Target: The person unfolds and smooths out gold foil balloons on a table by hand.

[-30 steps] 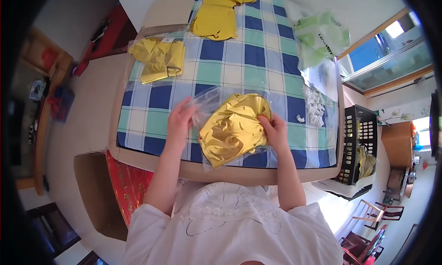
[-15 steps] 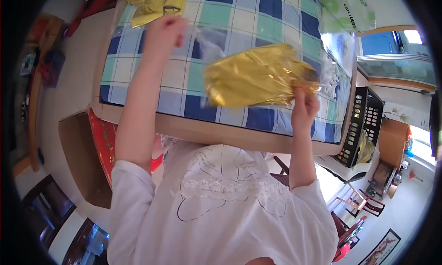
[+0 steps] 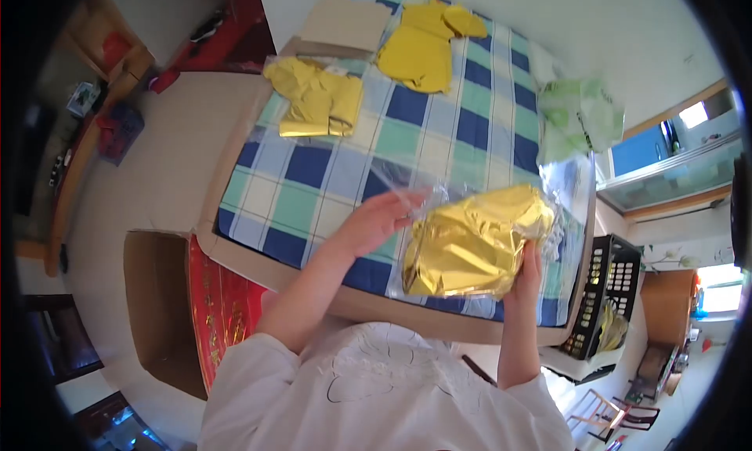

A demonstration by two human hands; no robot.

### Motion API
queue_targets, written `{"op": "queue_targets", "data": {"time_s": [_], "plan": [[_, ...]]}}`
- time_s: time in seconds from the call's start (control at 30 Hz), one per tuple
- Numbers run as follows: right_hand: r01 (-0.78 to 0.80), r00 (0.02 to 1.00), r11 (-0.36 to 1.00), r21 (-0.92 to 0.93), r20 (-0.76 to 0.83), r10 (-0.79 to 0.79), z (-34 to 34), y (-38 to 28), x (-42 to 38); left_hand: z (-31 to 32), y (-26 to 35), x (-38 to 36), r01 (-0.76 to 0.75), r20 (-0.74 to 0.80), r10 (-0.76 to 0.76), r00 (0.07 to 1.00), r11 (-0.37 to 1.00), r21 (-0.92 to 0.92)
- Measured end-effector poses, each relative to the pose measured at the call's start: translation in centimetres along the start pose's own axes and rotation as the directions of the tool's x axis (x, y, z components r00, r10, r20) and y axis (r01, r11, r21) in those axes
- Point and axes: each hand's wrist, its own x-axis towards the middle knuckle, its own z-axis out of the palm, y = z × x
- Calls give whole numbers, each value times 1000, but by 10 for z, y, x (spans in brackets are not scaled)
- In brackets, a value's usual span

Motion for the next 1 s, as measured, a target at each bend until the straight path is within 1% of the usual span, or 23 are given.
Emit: {"op": "queue_targets", "data": {"time_s": [0.07, 0.13, 0.2, 0.3, 0.4, 0.5, 0.53, 0.6, 0.7, 0.8, 0.83, 0.87, 0.9, 0.93, 0.97, 1.0], "plan": [[-1, 1000, 1000, 9, 15, 1, 2, -4, -2, -11, 2, 5, -43, 222, 86, 971, 981, -190], [-3, 999, 1000, 2, 39, 3, 11, -8, -5, -13, 8, -1, -38, 285, 108, 952, 970, -241], [-3, 998, 1000, 10, 60, 2, 13, -2, -6, 9, 20, -17, -24, 201, 57, 978, 986, -166], [-4, 998, 999, 47, 57, 1, 24, 6, -7, 32, 35, -31, 23, 191, 48, 981, 935, -355], [17, 996, 999, 51, 83, -21, 35, 10, -11, 31, 35, -34, -153, 48, 169, 984, 960, -233], [43, 995, 999, 29, 91, -46, 41, 10, -14, 16, 37, -36, -214, -203, 186, 961, 969, -123], [86, 975, 993, 83, 197, -101, 38, 11, -12, 14, 43, -36, -203, -230, 193, 954, 979, -19], [116, 980, 992, 52, 156, -123, 32, 10, -10, 18, 46, -41, -141, -299, 188, 936, 975, 171], [148, 981, 989, 2, 129, -147, 26, 7, -8, 30, 49, -49, -45, -321, 177, 931, 924, 379], [178, 981, 980, -94, 92, -169, 24, 7, -4, 33, 48, -55, 0, -277, 174, 945, 847, 532], [184, 982, 973, -141, 68, -176, 19, 8, -3, 33, 49, -55, -23, -315, 187, 931, 888, 459], [198, 979, 968, -153, -26, -204, 22, 10, 0, 32, 50, -53, -39, -355, 182, 917, 926, 375], [166, 983, 974, -151, -51, -175, 37, 0, -4, 32, 46, -52, -44, -398, 157, 904, 960, 278], [151, 977, 973, -172, -124, -174, 44, -1, -5, 34, 45, -54, -47, -347, 100, 933, 986, 160], [150, 979, 969, -195, -108, -173, 34, 2, 2, 36, 48, -54, -49, -288, 59, 956, 998, 43], [151, 967, 968, -201, -174, -187, 35, 4, 6, 39, 49, -58, 5, -203, -4, 979, 1000, 2]]}}
